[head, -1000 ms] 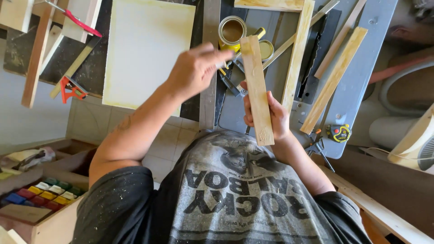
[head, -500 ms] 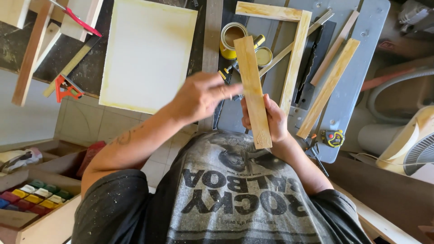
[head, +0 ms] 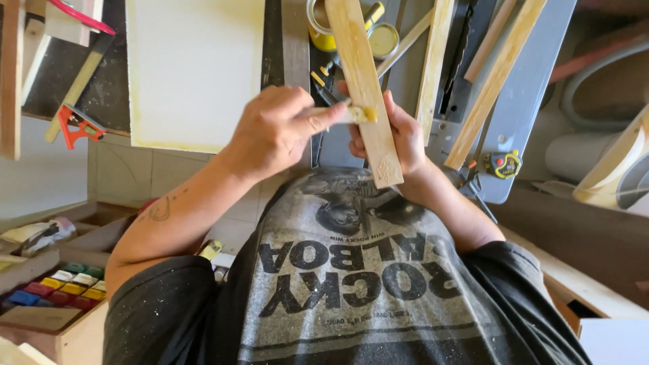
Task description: Applying wood glue to the edges of wooden boards and joining them together to assemble a frame.
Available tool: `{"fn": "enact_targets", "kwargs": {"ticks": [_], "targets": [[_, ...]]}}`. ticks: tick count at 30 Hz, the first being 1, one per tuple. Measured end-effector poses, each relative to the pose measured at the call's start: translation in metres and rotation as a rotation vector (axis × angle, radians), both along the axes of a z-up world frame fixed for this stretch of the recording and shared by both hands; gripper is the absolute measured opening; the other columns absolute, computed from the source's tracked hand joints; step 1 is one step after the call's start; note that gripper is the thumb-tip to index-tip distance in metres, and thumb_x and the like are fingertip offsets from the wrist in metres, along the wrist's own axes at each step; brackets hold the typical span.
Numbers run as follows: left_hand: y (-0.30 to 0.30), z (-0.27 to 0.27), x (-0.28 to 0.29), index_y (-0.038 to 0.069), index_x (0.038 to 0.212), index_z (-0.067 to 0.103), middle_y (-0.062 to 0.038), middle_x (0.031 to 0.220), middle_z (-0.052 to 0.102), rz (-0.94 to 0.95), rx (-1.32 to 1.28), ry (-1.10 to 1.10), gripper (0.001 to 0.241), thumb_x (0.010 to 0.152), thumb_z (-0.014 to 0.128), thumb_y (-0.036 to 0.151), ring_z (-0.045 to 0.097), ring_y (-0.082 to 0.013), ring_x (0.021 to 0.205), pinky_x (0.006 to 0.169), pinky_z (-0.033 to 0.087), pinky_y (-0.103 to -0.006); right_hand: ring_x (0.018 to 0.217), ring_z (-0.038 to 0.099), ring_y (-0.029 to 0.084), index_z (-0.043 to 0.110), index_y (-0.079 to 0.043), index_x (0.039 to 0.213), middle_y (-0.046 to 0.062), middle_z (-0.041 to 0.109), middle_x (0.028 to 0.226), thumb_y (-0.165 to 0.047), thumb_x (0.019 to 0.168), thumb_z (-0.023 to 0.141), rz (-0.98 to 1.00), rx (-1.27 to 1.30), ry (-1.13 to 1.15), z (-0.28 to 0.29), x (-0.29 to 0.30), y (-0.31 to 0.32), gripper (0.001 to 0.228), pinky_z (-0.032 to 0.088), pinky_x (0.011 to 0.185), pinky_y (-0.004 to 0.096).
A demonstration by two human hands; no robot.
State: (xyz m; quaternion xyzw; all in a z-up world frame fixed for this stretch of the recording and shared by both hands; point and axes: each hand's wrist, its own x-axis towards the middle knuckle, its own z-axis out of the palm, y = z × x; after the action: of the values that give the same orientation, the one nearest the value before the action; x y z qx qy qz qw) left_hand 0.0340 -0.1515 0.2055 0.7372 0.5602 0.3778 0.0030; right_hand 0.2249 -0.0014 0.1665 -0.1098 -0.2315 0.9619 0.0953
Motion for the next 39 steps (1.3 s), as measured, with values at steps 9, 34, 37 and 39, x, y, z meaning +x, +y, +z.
{"fn": "enact_targets", "kwargs": {"ticks": [9,34,37,39], "targets": [[0.0,-0.004,0.006,0.016,0.124,0.084,-0.006,0.075,0.05,-0.02,0.026,0.014,0.029,0.104,0.066,0.004,0.037,-0.0174,0.061,0.057,0.04,-0.0339,0.063,0.061,0.028,0.063,0.003,0.116,0.019,0.058,0.1,-0.042,0.112,0.043,-0.056,0.077,-0.003,0.002,-0.001,-0.002,0.049,0.041,0.045,0.033],[0.009,0.054,0.0,0.013,0.14,0.073,0.007,0.059,0.044,-0.145,-0.263,-0.231,0.042,0.122,0.037,0.023,0.03,-0.0074,0.041,0.037,0.024,-0.0235,0.066,0.046,0.016,0.045,-0.005,0.158,0.007,0.052,0.08,-0.057,0.104,0.052,0.092,0.001,0.012,0.006,0.017,-0.006,0.075,0.039,0.061,0.029],[0.012,0.03,-0.005,-0.005,0.125,0.075,-0.002,0.072,0.059,-0.206,-0.083,-0.167,0.023,0.117,0.056,0.005,0.031,-0.0102,0.05,0.041,0.026,-0.0241,0.06,0.043,0.018,0.042,-0.004,0.16,0.008,0.048,0.078,-0.059,0.104,0.051,0.122,0.073,0.014,0.004,0.016,-0.007,0.079,0.04,0.058,0.03],[0.017,0.003,-0.044,0.012,0.143,0.063,0.0,0.076,0.052,-0.024,0.01,-0.026,0.028,0.119,0.067,-0.001,0.036,-0.013,0.059,0.049,0.031,-0.0267,0.062,0.045,0.017,0.039,-0.003,0.161,0.008,0.049,0.085,-0.056,0.104,0.054,0.13,0.038,0.038,0.007,0.015,-0.006,0.08,0.04,0.058,0.029]]}}
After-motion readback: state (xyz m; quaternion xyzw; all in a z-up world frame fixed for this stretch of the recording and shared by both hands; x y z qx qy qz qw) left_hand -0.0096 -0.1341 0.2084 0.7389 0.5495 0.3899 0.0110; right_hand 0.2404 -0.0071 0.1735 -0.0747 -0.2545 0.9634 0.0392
